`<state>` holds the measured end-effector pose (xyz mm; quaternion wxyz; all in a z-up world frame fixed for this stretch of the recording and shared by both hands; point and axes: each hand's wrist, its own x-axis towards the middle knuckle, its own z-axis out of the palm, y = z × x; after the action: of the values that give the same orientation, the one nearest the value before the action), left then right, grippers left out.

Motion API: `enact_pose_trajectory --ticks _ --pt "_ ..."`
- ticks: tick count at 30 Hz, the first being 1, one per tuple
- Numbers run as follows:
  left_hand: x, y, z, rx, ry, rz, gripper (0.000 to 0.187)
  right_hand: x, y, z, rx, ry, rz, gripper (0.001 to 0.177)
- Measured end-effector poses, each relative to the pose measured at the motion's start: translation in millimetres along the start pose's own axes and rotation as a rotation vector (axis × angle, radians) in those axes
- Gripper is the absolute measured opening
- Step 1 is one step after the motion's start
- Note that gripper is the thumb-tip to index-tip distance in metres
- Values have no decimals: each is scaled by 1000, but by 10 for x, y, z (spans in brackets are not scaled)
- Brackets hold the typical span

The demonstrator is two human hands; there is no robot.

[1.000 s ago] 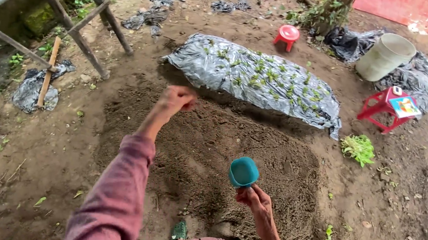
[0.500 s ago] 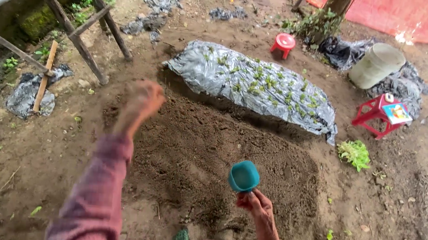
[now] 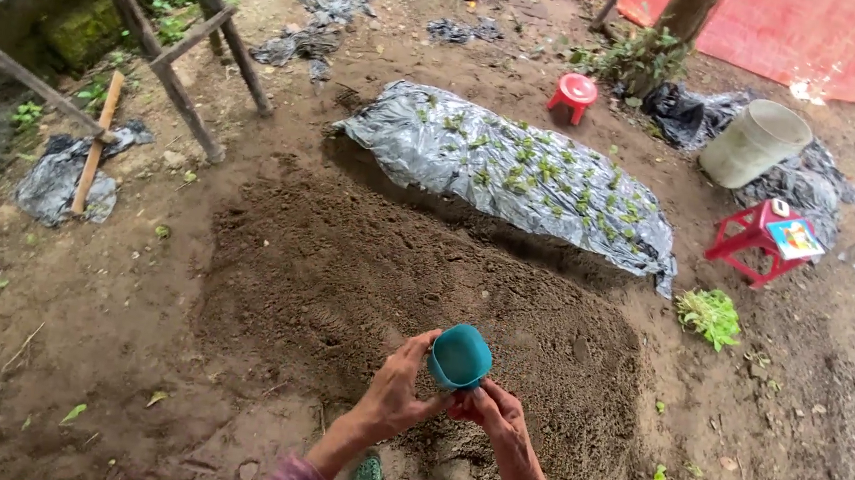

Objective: The person stands in a garden and repeatedly scoops small seeds from a blue cup with their right hand, scattering them over a prepared patch of soil. The camera shakes significantly throughout the process.

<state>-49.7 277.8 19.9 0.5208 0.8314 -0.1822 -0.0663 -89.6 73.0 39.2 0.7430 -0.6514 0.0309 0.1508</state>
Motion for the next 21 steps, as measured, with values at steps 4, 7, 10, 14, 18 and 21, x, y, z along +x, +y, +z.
enact_pose_trajectory --ticks 4,7,10,14,18,21 --pt "-236 -84 -2 -24 70 -14 80 -1 112 87 -42 3 80 39" --pt "-421 -61 -32 13 207 -56 73 -33 161 185 -95 26 127 40" --pt "-502 159 -187 140 373 93 41 -42 226 326 -90 14 185 39" --pt "-457 165 -266 400 99 238 19 -38 302 463 -47 -59 124 33" --pt "-281 552 -514 545 -439 -187 13 -19 189 545 -195 -165 102 35" --pt "67 173 -141 683 -550 -298 29 36 216 528 -219 -184 110 39"
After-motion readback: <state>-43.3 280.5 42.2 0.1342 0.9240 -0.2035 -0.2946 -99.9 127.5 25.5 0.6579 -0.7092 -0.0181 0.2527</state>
